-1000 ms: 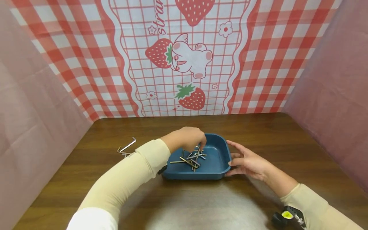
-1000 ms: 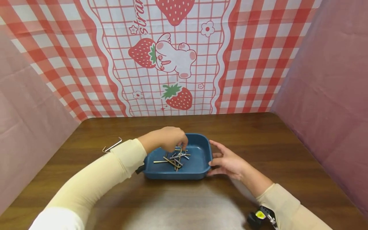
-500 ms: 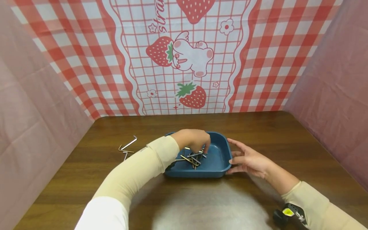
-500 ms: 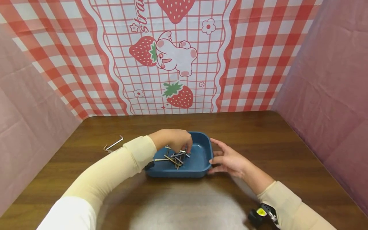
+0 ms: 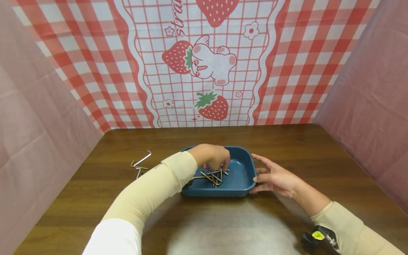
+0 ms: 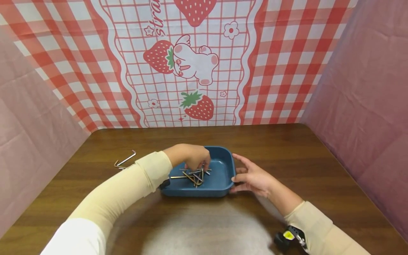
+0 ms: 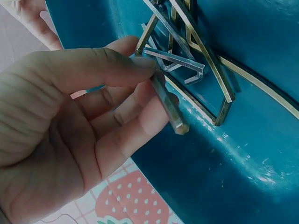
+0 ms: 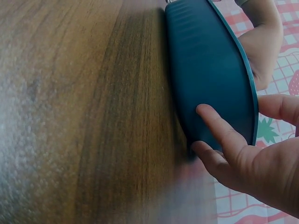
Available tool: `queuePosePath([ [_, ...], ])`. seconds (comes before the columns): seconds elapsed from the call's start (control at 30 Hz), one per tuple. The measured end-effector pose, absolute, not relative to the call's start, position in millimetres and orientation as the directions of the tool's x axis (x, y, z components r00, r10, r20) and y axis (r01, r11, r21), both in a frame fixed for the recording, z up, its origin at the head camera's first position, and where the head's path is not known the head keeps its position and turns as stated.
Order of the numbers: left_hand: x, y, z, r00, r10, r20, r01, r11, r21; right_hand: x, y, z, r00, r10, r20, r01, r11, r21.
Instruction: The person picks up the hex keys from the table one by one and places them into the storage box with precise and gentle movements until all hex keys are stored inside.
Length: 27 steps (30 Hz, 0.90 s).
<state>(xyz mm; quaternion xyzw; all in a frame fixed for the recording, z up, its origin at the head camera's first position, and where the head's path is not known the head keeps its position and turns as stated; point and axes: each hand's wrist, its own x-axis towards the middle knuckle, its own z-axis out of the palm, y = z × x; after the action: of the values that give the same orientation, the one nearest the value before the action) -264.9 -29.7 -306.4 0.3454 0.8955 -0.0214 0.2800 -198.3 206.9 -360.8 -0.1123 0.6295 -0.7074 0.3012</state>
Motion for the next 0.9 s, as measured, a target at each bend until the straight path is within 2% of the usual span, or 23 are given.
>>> queuePosePath([
  [0.43,-265,-36,-300,-0.618,0.651,-0.441,0.674,0.727,0.128,-197,208,-362,-0.796,-0.564,-0.219,0.283,-0.026,-0.959],
  [0.67,-260,-45,-294,-0.62,0.689,-0.376,0.728,0.683,0.052,-197,207,-362,-0.797,-0.565,-0.213,0.28,-0.035,-0.959],
  [0.9,-249,-59,-286,-0.615,0.742,-0.266,0.754,0.653,0.078,-197,206,-361,-0.798,-0.565,-0.21,0.276,-0.034,-0.96],
])
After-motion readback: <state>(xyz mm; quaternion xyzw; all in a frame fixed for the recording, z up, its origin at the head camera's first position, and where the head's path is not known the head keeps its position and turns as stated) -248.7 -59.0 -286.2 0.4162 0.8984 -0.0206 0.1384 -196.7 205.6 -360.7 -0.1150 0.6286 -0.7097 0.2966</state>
